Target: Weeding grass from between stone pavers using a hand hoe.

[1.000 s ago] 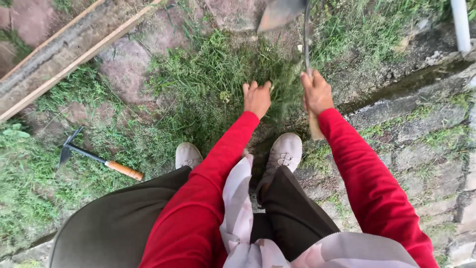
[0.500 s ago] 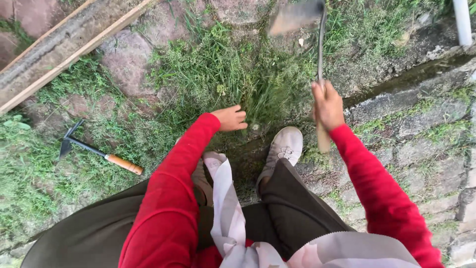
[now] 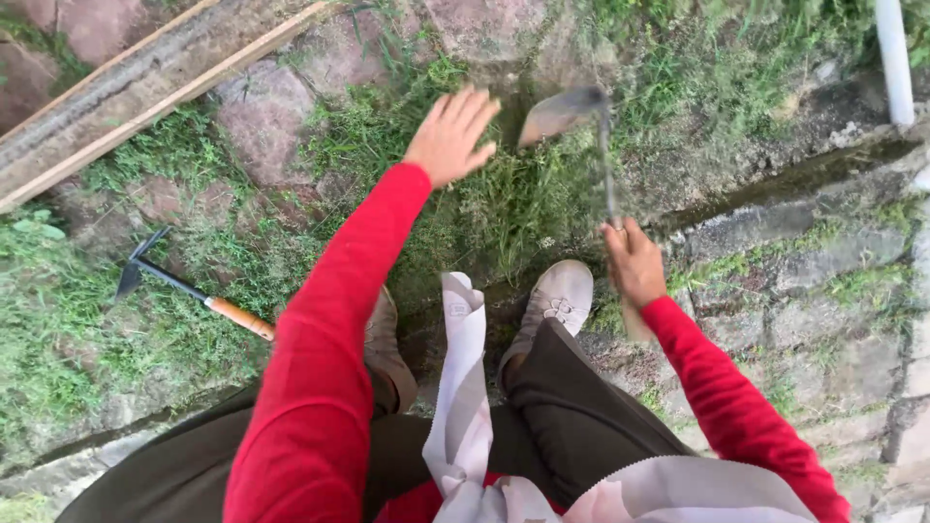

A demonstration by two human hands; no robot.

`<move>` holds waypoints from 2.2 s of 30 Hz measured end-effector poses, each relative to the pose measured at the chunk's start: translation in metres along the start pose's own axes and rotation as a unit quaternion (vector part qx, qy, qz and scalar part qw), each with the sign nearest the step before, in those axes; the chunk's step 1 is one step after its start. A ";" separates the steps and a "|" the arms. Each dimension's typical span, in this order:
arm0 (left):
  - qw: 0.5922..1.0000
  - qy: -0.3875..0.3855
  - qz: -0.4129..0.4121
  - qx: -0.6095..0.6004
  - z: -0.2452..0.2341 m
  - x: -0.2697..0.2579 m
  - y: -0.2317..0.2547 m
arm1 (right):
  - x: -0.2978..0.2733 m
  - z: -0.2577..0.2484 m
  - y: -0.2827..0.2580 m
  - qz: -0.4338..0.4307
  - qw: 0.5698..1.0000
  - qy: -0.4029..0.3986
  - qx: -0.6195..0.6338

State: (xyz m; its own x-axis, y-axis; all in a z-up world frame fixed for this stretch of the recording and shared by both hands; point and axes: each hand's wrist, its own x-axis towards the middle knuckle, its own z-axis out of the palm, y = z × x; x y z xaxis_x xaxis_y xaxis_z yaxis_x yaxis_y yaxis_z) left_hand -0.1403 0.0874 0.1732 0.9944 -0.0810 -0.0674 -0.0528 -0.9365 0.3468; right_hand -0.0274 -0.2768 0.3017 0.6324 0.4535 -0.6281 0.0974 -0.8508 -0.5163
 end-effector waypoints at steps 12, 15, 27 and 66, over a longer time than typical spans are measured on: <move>0.857 -0.201 -0.457 0.124 0.097 0.022 -0.073 | 0.046 -0.042 -0.039 0.059 0.975 -0.031 0.211; 0.831 -0.190 -0.516 0.085 0.071 0.006 -0.036 | 0.059 -0.017 -0.050 0.058 0.966 -0.064 0.245; 0.831 -0.014 -0.552 0.072 0.144 -0.040 0.002 | 0.128 0.066 -0.156 -0.035 0.974 -0.155 0.160; 0.780 -0.115 -0.590 0.174 0.134 -0.005 0.008 | 0.094 0.044 -0.199 -0.058 0.989 -0.122 0.065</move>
State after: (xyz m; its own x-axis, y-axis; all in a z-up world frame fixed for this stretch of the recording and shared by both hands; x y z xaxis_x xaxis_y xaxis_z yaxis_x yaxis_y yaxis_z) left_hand -0.1576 0.0348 0.0509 0.3280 0.8860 -0.3276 0.8262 -0.4372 -0.3552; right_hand -0.0210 -0.0530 0.3200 0.4162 0.6103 -0.6740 0.0480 -0.7550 -0.6540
